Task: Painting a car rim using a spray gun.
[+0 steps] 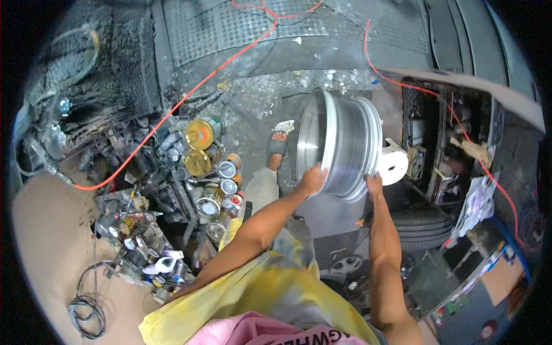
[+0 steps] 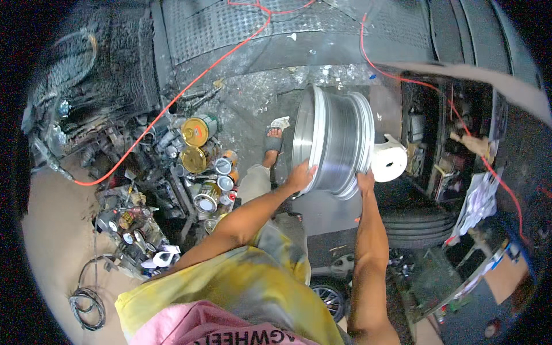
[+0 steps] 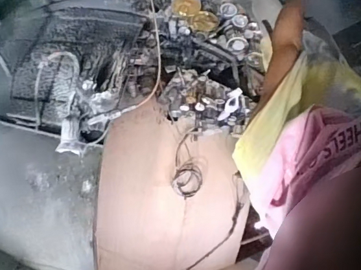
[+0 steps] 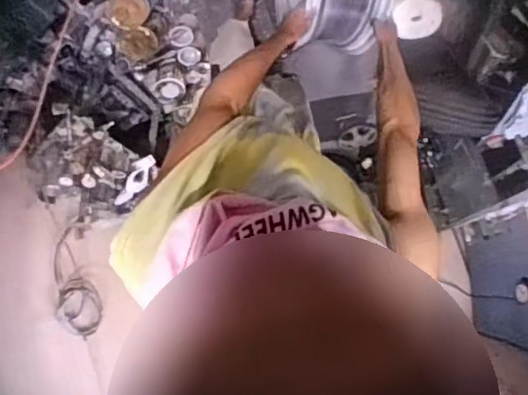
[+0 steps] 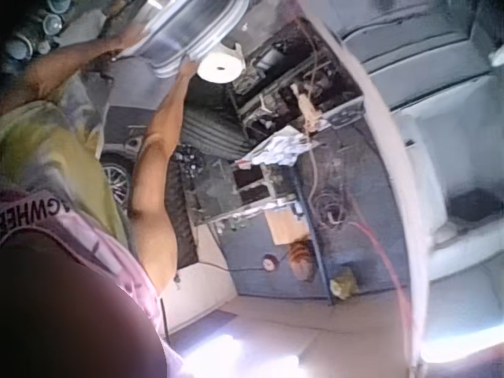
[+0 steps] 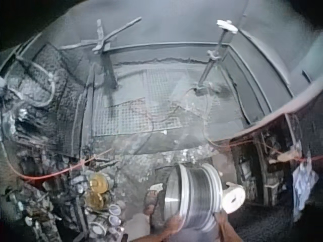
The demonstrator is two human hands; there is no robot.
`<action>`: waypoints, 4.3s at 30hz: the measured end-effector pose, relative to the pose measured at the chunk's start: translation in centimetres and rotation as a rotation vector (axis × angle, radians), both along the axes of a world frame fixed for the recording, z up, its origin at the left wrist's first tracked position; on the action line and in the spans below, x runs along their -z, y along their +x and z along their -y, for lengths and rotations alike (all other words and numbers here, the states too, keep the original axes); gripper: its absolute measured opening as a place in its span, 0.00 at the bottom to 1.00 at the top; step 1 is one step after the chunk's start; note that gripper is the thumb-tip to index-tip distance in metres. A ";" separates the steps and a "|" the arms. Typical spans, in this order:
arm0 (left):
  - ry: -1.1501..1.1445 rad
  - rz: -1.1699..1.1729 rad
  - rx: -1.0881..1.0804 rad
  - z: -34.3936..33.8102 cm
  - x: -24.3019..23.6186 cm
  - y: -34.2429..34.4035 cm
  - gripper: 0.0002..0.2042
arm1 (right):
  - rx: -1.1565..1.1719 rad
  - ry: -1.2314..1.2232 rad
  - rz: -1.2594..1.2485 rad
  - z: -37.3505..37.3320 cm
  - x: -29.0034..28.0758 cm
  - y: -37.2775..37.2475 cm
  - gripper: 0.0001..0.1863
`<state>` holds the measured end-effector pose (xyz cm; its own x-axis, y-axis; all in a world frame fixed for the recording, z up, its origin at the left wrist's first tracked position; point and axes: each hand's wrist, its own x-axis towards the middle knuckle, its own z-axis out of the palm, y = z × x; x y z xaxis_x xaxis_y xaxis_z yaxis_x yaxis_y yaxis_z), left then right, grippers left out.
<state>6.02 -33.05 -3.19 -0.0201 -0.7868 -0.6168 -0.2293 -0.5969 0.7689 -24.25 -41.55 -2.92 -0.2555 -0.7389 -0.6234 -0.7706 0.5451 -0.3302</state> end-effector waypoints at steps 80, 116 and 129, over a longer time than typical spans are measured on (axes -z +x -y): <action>0.233 1.520 -1.213 -5.6 -37.4 65.0 0.40 | -0.700 -0.054 0.108 33.6 -2.0 30.4 0.35; -0.569 0.370 -1.009 27.0 -41.3 44.2 0.07 | -0.669 -0.333 0.617 32.3 -21.7 46.2 0.29; -0.905 0.085 -0.775 36.5 -41.7 12.2 0.21 | -0.588 -0.808 0.790 38.9 -47.3 42.6 0.37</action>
<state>18.22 -69.51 38.50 0.6662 -0.7208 0.1916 -0.1176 0.1521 0.9813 18.31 -80.42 44.41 0.4717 -0.8532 0.2226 -0.2693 -0.3798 -0.8850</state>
